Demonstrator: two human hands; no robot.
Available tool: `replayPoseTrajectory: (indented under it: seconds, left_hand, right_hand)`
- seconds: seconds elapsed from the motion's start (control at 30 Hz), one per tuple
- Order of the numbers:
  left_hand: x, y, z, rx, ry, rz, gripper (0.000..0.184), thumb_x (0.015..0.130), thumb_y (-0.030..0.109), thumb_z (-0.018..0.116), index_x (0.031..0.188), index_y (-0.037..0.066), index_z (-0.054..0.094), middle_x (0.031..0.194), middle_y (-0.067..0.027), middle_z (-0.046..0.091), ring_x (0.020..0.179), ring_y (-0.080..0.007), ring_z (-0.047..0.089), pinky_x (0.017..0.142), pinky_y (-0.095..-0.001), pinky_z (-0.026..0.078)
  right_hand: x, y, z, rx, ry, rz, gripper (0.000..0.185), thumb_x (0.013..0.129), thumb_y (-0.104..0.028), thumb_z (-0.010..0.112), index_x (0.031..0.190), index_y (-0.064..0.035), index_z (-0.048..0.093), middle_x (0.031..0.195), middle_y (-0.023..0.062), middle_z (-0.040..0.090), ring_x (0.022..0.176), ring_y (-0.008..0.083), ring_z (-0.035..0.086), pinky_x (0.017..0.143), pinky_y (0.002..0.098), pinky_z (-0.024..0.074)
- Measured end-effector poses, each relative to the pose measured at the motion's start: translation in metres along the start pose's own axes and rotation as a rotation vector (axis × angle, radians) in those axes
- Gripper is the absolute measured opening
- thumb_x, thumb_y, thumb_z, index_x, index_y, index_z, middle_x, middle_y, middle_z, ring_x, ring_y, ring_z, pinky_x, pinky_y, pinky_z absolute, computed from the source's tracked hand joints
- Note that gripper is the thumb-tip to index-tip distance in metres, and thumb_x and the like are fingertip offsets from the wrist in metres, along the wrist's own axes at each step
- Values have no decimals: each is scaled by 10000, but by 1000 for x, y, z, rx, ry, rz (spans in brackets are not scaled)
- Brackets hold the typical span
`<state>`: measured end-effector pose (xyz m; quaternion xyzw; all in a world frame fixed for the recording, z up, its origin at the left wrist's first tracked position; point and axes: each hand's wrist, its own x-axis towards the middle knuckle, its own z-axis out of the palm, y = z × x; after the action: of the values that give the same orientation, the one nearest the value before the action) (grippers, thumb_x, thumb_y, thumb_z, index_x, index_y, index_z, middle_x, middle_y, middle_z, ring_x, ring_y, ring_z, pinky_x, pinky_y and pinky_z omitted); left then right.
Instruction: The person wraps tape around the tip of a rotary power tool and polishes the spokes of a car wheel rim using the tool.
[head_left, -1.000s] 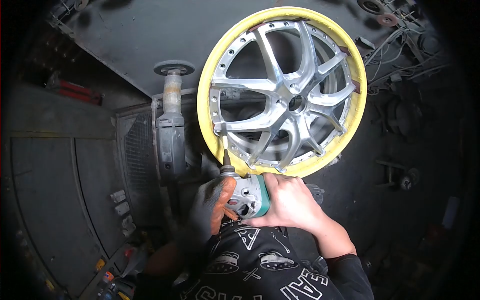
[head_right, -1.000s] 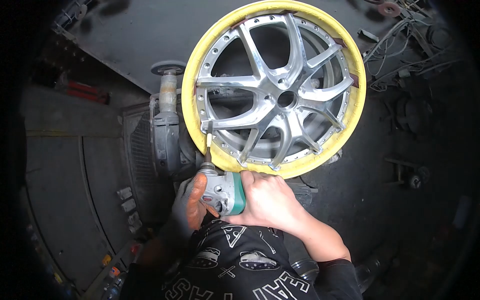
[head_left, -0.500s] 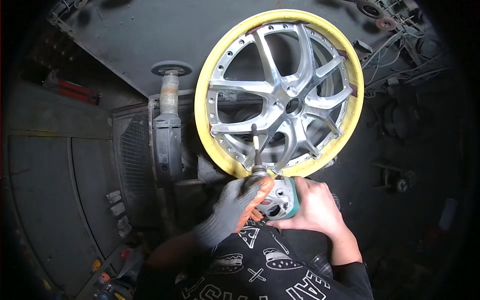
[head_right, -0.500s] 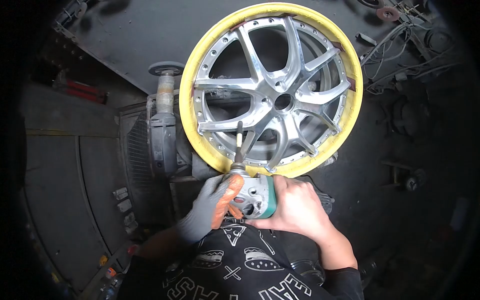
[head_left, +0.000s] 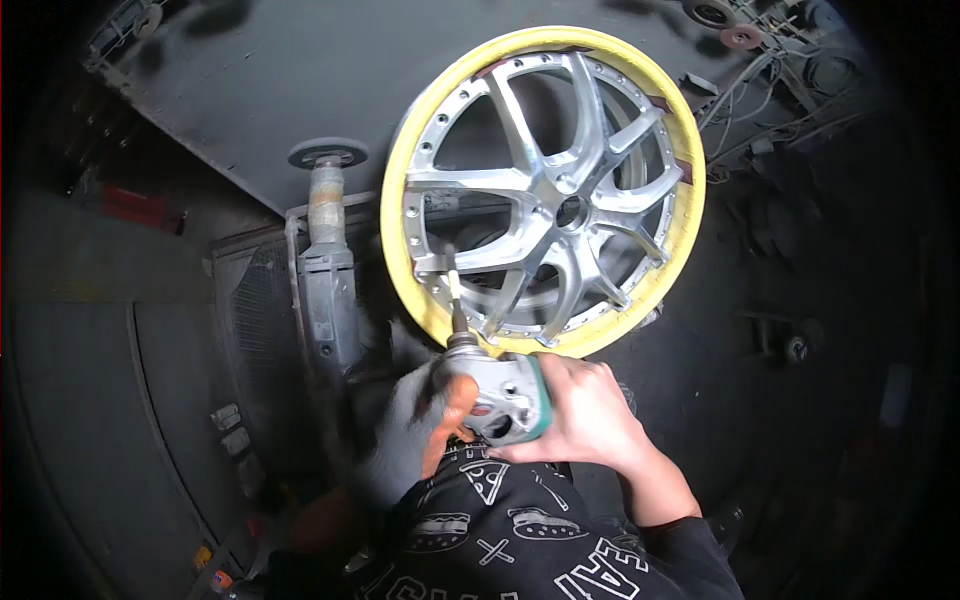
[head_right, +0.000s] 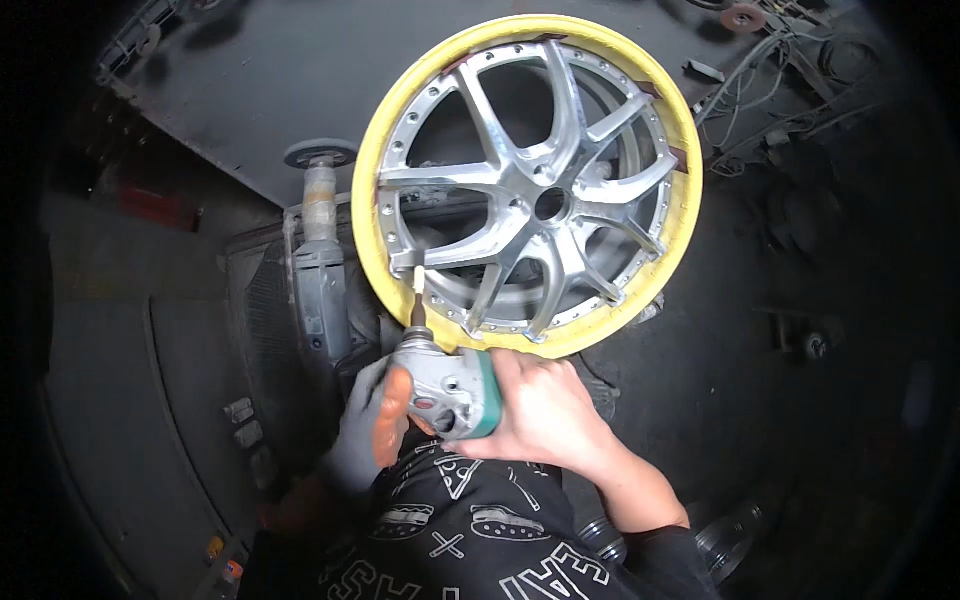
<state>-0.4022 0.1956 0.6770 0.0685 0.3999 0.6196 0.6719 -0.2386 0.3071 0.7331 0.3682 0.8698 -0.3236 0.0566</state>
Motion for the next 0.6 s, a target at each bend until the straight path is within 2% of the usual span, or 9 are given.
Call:
replayPoseTrajectory:
  seconds: [0.03, 0.07, 0.13, 0.2, 0.27, 0.37, 0.4, 0.5, 0.6]
  left_hand:
    - [4, -2, 6, 0, -9, -3, 434, 869, 252, 694, 1182, -20, 566, 999, -70, 628, 887, -116, 591, 711, -257, 513]
    - [8, -4, 13, 25, -97, -9, 531, 838, 218, 739, 1253, -18, 504, 1076, -81, 605, 952, -134, 586, 772, -276, 512]
    - [20, -11, 30, 2, -163, -115, 852, 728, 188, 870, 1385, -9, 366, 1237, -97, 545, 1072, -175, 580, 907, -307, 492]
    - [43, -35, 40, -85, -355, -141, 977, 671, 302, 908, 1411, -14, 355, 1246, -98, 551, 1127, -154, 559, 940, -302, 476]
    - [60, -48, 64, -76, -470, -176, 1024, 649, 318, 917, 1431, -27, 353, 1216, -80, 568, 1101, -113, 554, 947, -287, 461]
    - [82, -55, 95, 36, -382, -291, 905, 644, 168, 894, 1402, 21, 422, 1097, -42, 612, 991, -126, 590, 867, -307, 493]
    - [86, -58, 105, 37, -362, -258, 905, 636, 169, 896, 1398, 21, 429, 1112, -48, 609, 1001, -130, 589, 875, -305, 493]
    - [93, -54, 127, 41, -278, -271, 909, 624, 156, 887, 1399, 27, 430, 1150, -56, 600, 1027, -142, 589, 905, -302, 488]
    - [106, -62, 135, 187, -297, -180, 879, 656, 179, 875, 1396, 13, 430, 1167, -71, 596, 1062, -137, 573, 934, -299, 471]
  right_hand:
    - [-6, 5, -3, -3, 5, 7, 875, 506, -483, 891, 1096, 85, 582, 928, 222, 672, 857, 389, 680, 813, 425, 538]
    - [-13, 12, -6, 89, 91, -19, 867, 526, -496, 882, 1103, 78, 582, 909, 220, 679, 843, 380, 690, 797, 426, 548]
    - [-27, 31, -10, 227, 188, -34, 889, 521, -495, 892, 1142, 63, 585, 923, 196, 697, 858, 356, 708, 790, 411, 563]
    - [-35, 56, -9, 317, 201, -59, 881, 512, -481, 899, 1136, 60, 590, 932, 197, 697, 861, 350, 710, 791, 405, 564]
    - [-40, 81, -10, 400, 172, -66, 876, 485, -414, 930, 1144, 54, 593, 967, 187, 701, 875, 314, 718, 808, 376, 561]
    - [-41, 117, -11, 644, 178, -55, 886, 458, -362, 950, 1156, 49, 591, 1000, 165, 704, 897, 279, 716, 832, 358, 549]
    - [-42, 134, -7, 713, 176, -54, 890, 434, -292, 954, 1173, 41, 588, 1021, 147, 702, 926, 257, 708, 846, 350, 538]
    - [-35, 158, -24, 642, 182, -163, 866, 433, -256, 940, 1174, 29, 593, 1019, 147, 701, 933, 263, 706, 840, 358, 539]
    - [-25, 177, -31, 618, 153, -201, 841, 453, -233, 926, 1176, 27, 586, 1024, 159, 699, 938, 291, 707, 840, 368, 539]
